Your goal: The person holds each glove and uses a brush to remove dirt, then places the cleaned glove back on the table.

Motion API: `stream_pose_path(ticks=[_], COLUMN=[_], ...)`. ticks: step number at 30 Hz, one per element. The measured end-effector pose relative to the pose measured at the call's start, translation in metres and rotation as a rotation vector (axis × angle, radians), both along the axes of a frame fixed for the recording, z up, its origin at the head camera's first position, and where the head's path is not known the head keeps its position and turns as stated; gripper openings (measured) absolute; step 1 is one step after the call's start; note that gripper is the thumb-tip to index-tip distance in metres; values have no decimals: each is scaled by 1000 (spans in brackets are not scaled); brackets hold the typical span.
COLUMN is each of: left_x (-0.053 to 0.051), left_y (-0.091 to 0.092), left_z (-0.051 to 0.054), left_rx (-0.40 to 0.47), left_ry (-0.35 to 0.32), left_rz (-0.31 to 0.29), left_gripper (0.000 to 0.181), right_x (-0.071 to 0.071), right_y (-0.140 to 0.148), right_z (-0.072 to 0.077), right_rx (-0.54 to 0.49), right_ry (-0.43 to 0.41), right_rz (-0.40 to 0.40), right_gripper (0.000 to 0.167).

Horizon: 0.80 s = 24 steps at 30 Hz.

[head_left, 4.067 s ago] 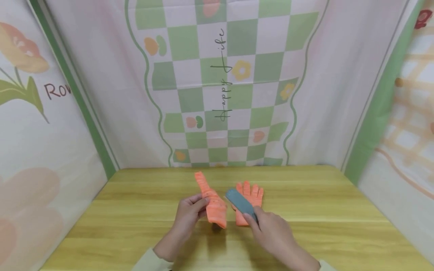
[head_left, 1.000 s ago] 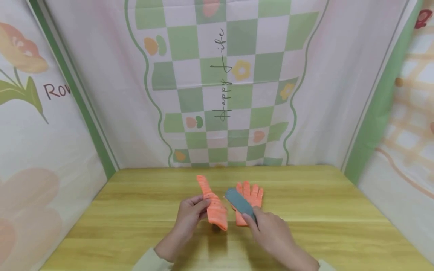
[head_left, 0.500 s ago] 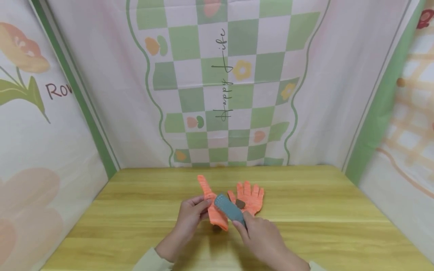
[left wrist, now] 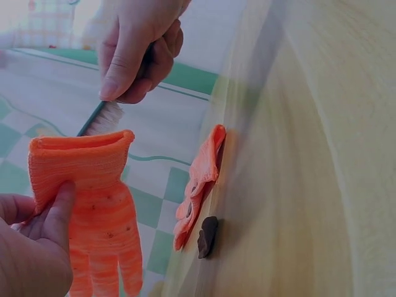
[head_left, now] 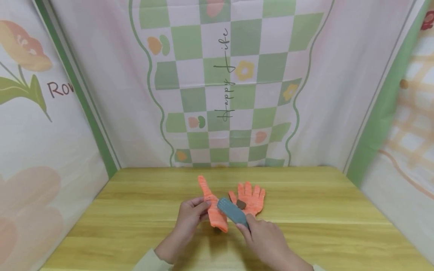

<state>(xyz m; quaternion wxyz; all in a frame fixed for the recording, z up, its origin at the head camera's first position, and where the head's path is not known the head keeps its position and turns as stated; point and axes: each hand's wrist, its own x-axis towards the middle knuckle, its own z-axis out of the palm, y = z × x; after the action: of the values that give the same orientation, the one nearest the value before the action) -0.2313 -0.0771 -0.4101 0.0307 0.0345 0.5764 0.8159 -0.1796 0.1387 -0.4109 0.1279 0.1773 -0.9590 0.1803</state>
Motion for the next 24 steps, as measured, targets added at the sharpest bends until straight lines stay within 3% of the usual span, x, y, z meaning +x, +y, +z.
stream_pose_path(ticks=[6, 14, 19, 24], left_x=[0, -3, -2, -1], left_y=[-2, -8, -7, -2], left_z=[3, 2, 1, 0], left_rx=[0, 15, 13, 0], left_ry=[-7, -3, -5, -1], left_rz=[21, 61, 45, 8], left_gripper=[30, 27, 26, 29], right_x=[-5, -8, -7, -3], right_y=[5, 15, 15, 6], right_z=[-6, -11, 1, 12], right_rx=[-32, -8, -44, -109], right_ry=[-15, -20, -47, -32], right_rz=[1, -85, -119, -48], right_gripper=[31, 28, 29, 29])
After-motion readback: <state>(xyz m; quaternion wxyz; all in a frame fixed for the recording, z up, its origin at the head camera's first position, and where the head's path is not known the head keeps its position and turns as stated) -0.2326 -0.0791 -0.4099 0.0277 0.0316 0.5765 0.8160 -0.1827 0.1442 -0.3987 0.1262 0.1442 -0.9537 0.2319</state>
